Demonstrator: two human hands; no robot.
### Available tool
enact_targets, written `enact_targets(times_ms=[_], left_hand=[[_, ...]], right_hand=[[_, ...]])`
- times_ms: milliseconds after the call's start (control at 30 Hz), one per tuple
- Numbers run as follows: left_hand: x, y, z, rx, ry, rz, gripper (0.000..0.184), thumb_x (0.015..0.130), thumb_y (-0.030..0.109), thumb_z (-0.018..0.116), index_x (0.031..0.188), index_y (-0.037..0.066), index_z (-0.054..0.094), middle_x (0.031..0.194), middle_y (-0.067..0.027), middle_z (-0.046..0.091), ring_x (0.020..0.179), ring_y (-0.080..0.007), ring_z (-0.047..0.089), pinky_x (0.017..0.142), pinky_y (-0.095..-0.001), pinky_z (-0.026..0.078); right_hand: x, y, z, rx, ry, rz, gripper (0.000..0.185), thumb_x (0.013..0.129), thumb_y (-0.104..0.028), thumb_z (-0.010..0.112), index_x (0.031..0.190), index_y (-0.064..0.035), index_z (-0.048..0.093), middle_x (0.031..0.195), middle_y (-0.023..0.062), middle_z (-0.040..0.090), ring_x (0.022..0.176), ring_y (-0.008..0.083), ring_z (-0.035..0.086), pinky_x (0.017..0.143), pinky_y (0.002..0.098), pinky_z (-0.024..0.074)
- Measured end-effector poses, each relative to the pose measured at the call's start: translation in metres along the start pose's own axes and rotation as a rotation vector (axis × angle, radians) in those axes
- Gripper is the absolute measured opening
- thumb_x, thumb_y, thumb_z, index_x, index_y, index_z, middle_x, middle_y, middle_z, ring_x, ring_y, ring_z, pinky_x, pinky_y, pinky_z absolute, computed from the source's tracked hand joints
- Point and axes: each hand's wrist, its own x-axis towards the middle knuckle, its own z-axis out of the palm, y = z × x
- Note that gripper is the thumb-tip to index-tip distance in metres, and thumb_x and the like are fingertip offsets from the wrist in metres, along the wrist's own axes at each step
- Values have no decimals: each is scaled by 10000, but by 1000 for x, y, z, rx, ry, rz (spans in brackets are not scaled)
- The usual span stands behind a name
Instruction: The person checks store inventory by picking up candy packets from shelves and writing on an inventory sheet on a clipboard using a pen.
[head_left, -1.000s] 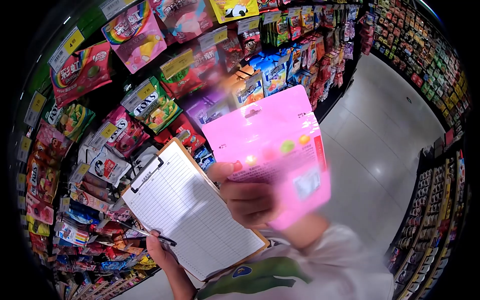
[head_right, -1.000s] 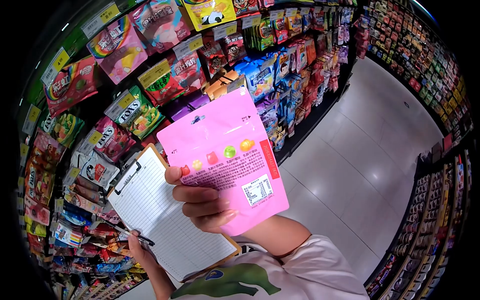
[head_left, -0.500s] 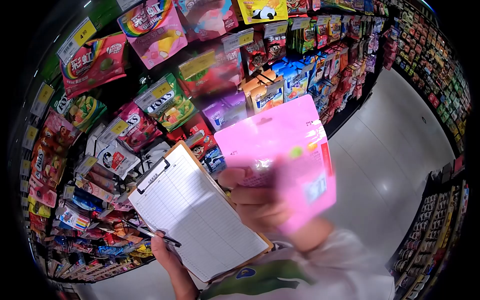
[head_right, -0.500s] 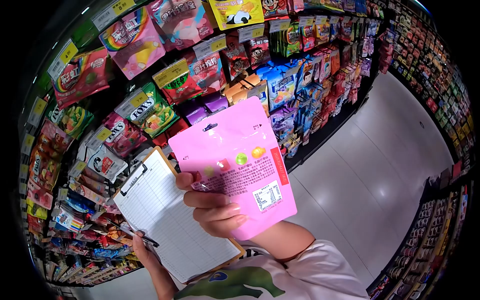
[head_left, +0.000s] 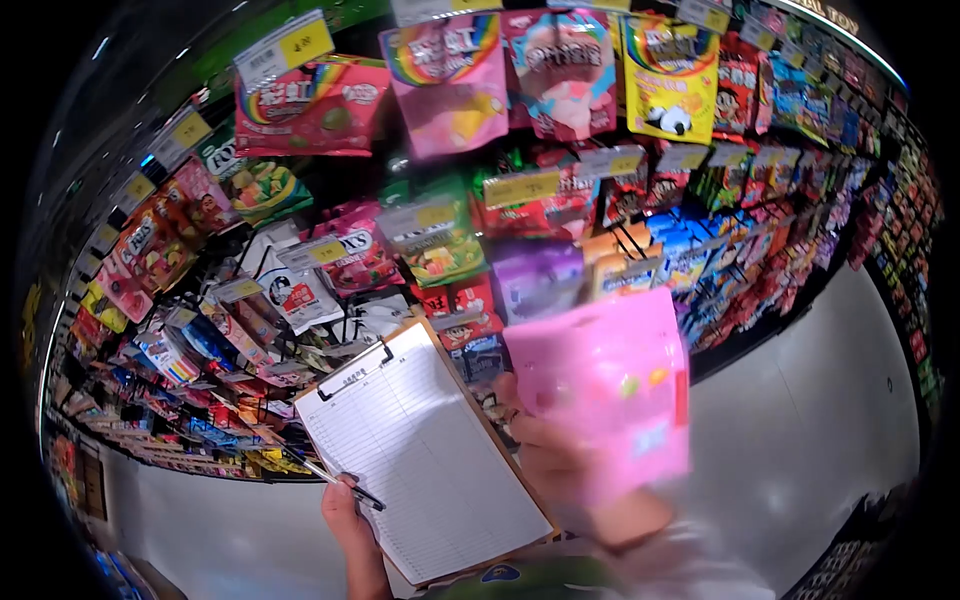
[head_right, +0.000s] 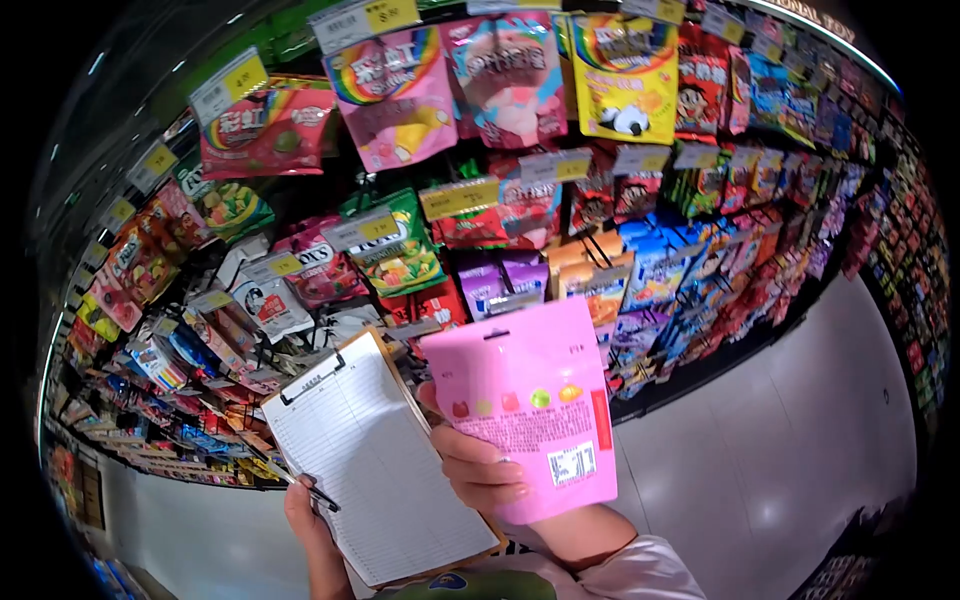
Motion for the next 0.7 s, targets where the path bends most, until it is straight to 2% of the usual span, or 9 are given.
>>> enact_targets(times_ms=[67,133,367,500,567,667,700], left_hand=[[-10,-3,-2,-8,38,9,259,949,285,587,863,41,577,907,-43,595,884,-124,512,851,-273,383],[-19,-6,-2,116,63,12,275,971,313,545,852,65,557,909,-32,599,875,-124,529,832,-284,413],[-41,-3,-6,46,184,-32,249,975,265,572,849,51,582,876,-26,608,842,-108,527,807,-268,408],[-36,-18,-24,78,231,-12,258,979,266,574,856,40,592,870,-32,618,835,-100,528,793,-260,411],[-33,-22,-23,95,243,-19,261,980,267,574,861,36,597,873,-33,621,834,-97,529,791,-257,411],[-26,-13,-15,12,314,-60,267,981,267,574,868,28,604,874,-33,624,838,-94,531,789,-254,409],[-25,-2,-14,151,289,-122,294,986,283,545,928,7,631,868,-49,624,831,-129,536,768,-280,424]], right_hand=[[-8,-4,-5,-26,99,-33,478,1018,-311,385,1346,37,396,871,171,533,595,217,562,434,325,503],[-20,-10,-16,-8,182,-20,476,1013,-299,399,1348,40,392,888,177,539,610,224,574,438,334,513],[-99,-38,-78,9,547,57,477,996,-256,449,1356,50,379,950,199,560,662,249,616,455,364,546],[-135,-48,-94,-107,686,109,483,986,-231,478,1360,56,371,986,212,572,691,263,640,465,381,564],[-145,-48,-88,-248,711,138,522,953,-279,516,1347,47,412,1052,213,569,801,274,614,587,387,517],[-146,-42,-68,-705,691,239,582,903,-351,575,1327,34,474,1151,215,563,965,290,574,771,398,445],[-143,-40,-61,-871,671,277,602,886,-375,594,1320,29,494,1185,216,561,1020,295,560,832,401,422]])
